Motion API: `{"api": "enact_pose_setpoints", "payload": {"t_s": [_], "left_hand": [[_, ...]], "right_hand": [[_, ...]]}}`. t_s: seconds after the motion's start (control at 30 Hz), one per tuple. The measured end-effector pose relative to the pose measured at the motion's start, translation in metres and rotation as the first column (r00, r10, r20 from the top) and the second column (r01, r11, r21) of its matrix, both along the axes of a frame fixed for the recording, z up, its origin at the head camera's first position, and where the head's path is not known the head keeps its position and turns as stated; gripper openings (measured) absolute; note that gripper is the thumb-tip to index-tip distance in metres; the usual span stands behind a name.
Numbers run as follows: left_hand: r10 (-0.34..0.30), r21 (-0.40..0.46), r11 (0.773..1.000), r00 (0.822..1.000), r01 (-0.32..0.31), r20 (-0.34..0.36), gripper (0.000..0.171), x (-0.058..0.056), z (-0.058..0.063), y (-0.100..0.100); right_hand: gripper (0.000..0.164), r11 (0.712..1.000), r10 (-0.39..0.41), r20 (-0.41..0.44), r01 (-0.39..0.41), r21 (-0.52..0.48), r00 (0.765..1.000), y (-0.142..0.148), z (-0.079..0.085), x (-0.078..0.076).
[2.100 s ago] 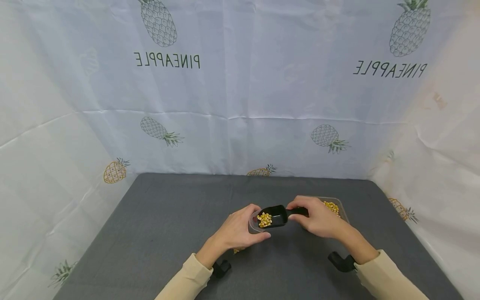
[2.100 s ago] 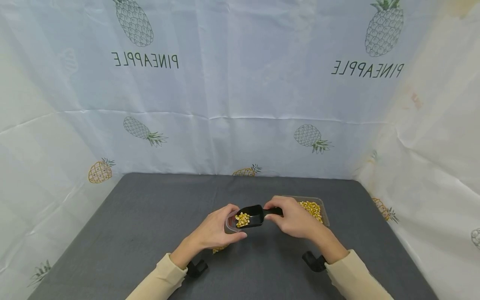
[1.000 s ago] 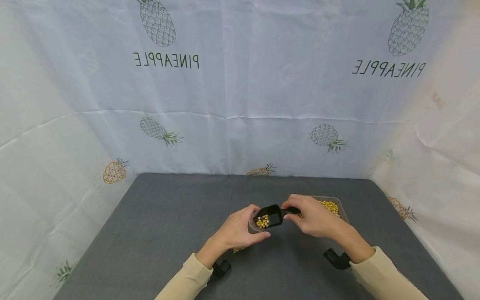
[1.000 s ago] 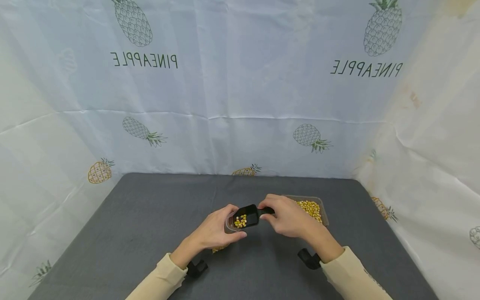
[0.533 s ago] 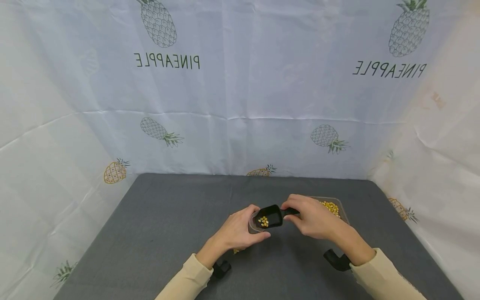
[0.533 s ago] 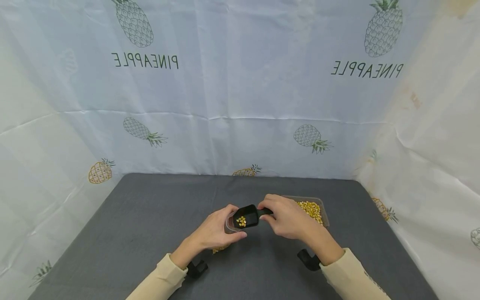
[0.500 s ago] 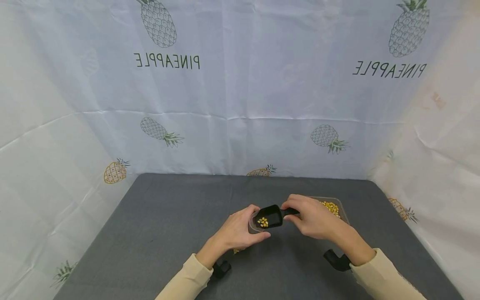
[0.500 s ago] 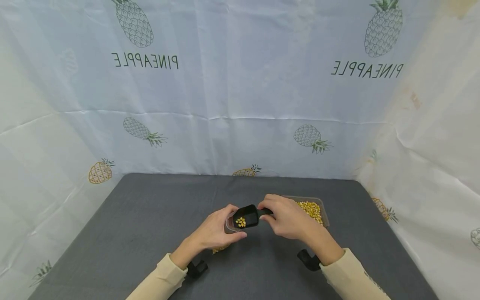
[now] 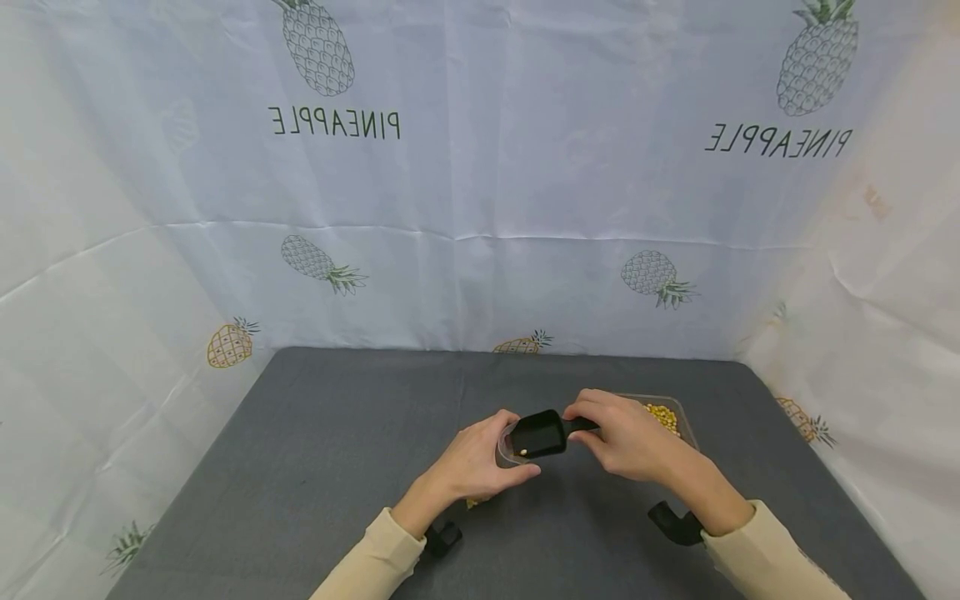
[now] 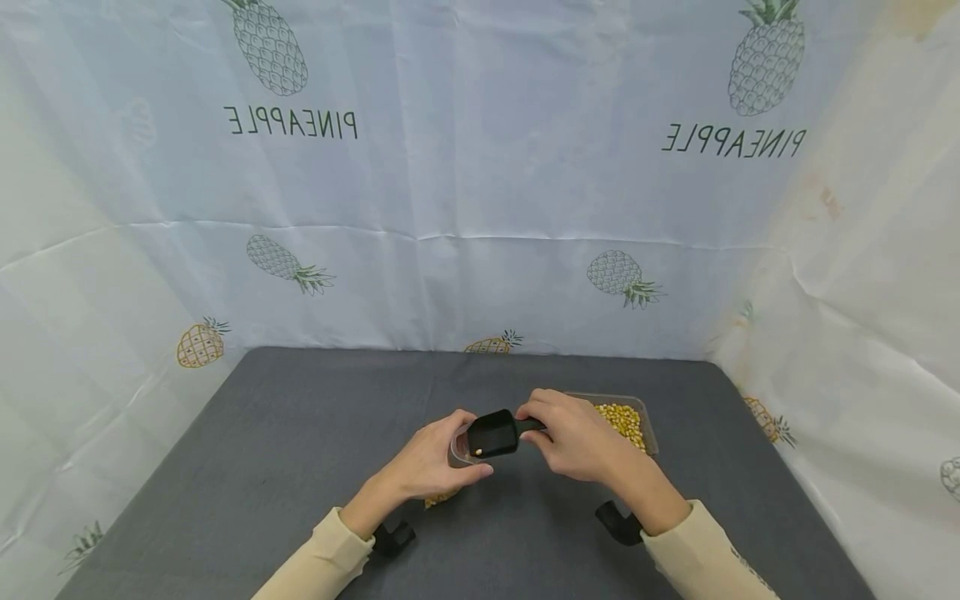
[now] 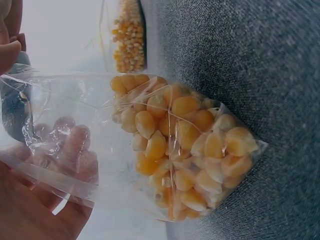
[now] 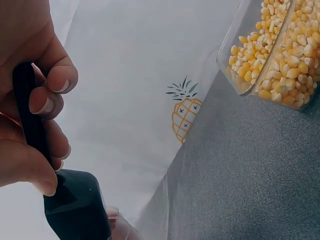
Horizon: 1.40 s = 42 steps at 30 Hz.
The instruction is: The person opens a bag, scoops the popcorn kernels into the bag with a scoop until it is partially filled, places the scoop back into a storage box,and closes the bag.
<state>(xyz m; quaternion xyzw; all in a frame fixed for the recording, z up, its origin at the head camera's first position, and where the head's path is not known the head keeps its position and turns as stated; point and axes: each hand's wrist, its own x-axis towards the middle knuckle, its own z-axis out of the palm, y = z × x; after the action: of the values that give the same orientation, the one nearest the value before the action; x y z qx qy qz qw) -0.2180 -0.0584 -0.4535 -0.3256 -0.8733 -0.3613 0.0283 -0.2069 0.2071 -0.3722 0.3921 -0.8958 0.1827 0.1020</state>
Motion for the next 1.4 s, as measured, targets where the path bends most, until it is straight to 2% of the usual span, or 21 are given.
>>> {"api": "enact_pose_setpoints", "payload": {"t_s": [0.37, 0.5, 0.73, 0.97, 1.4], "left_hand": [[0.001, -0.003, 1.0, 1.0, -0.001, 0.002, 0.059, 0.0, 0.0, 0.0], [0.003, -0.001, 1.0, 1.0, -0.003, 0.007, 0.06, 0.0, 0.0, 0.0], [-0.001, 0.003, 1.0, 1.0, 0.001, 0.005, 0.059, 0.0, 0.0, 0.0], [0.001, 0.003, 1.0, 1.0, -0.001, -0.002, 0.059, 0.0, 0.0, 0.001], [-0.011, 0.01, 1.0, 1.0, 0.011, -0.015, 0.059, 0.0, -0.002, 0.0]], "right_hand": [[0.022, 0.998, 0.035, -0.094, -0.031, 0.046, 0.995, -0.001, 0.003, 0.002], [0.022, 0.998, 0.036, -0.098, -0.031, 0.049, 0.994, -0.002, 0.004, 0.002], [0.022, 1.0, 0.019, -0.066, -0.018, 0.023, 0.998, 0.003, 0.002, 0.003], [0.02, 0.999, -0.032, -0.007, 0.032, 0.004, 0.999, 0.015, -0.001, 0.005], [0.024, 0.993, -0.104, 0.101, 0.108, -0.036, 0.989, 0.035, -0.001, 0.007]]}}
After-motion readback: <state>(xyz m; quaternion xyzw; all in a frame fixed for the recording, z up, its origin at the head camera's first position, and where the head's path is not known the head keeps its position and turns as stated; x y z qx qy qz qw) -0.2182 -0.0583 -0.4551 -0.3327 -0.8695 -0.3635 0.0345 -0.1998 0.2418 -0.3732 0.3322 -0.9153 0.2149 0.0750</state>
